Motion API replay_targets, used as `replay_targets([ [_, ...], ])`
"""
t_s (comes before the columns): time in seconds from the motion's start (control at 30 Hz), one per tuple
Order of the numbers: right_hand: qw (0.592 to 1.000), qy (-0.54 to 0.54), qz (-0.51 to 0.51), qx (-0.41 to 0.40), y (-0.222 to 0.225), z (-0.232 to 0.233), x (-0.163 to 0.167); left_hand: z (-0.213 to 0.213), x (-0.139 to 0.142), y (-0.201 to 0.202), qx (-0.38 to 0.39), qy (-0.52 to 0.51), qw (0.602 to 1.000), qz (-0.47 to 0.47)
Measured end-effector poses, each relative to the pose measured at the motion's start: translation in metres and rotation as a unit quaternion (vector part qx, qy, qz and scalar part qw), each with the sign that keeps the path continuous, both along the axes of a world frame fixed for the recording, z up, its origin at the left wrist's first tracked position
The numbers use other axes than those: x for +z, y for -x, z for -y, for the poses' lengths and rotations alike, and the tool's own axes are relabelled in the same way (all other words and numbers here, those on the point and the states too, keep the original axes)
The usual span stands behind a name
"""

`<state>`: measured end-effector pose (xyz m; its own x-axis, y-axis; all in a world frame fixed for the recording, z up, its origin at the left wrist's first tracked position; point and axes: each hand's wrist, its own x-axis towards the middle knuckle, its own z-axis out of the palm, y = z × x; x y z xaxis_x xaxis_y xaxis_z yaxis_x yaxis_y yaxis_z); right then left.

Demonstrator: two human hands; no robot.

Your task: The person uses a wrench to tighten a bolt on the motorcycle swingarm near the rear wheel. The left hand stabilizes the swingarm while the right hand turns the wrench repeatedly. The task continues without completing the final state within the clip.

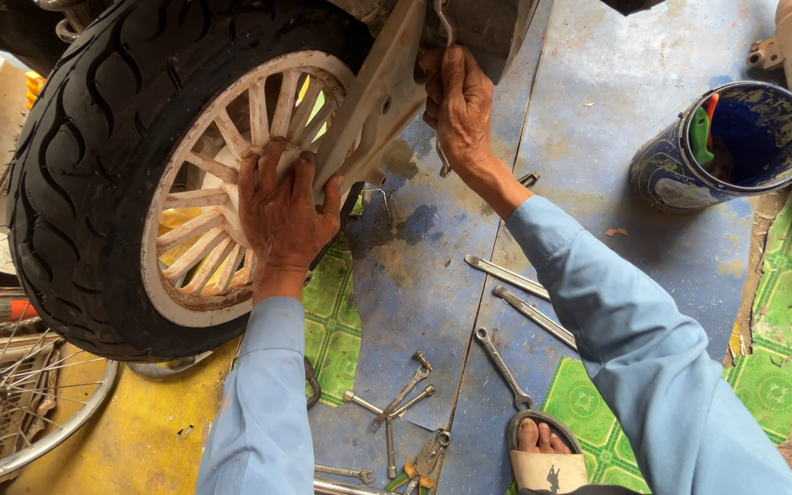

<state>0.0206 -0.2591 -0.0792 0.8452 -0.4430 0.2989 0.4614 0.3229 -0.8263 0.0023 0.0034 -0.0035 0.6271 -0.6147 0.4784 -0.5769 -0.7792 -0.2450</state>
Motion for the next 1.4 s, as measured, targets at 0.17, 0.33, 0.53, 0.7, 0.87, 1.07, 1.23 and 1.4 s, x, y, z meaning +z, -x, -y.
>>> replay_targets([
  [0.17, 0.993, -0.095, -0.039, 0.066, 0.012, -0.004, 0.026, -0.001, -0.001, -0.001, -0.004, 0.007, 1.000, -0.005],
  [0.33, 0.895, -0.403, -0.054, 0.186, 0.023, -0.014, 0.072, -0.001, -0.001, -0.001, -0.018, 0.020, 1.000, -0.009],
  [0.53, 0.836, -0.511, -0.046, 0.197, 0.025, -0.013, 0.107, -0.001, 0.000, -0.001, -0.021, 0.014, 1.000, 0.003],
  [0.7, 0.827, -0.525, -0.028, 0.198, 0.028, -0.015, 0.108, -0.001, 0.002, 0.000, -0.012, 0.008, 1.000, 0.007],
  [0.87, 0.873, -0.455, -0.025, 0.175, 0.040, -0.015, 0.088, -0.001, 0.003, 0.000, -0.012, 0.004, 1.000, 0.025],
  [1.07, 0.954, -0.273, -0.048, 0.109, 0.043, -0.007, 0.057, 0.000, 0.002, 0.000, -0.014, 0.002, 1.000, 0.023],
  [1.23, 0.983, -0.174, -0.029, 0.055, 0.032, -0.009, 0.038, 0.000, 0.003, 0.000, -0.017, 0.008, 1.000, 0.016],
  [1.4, 0.991, -0.132, -0.013, 0.032, 0.028, -0.007, 0.027, 0.000, 0.004, 0.000, -0.020, 0.009, 1.000, 0.017],
])
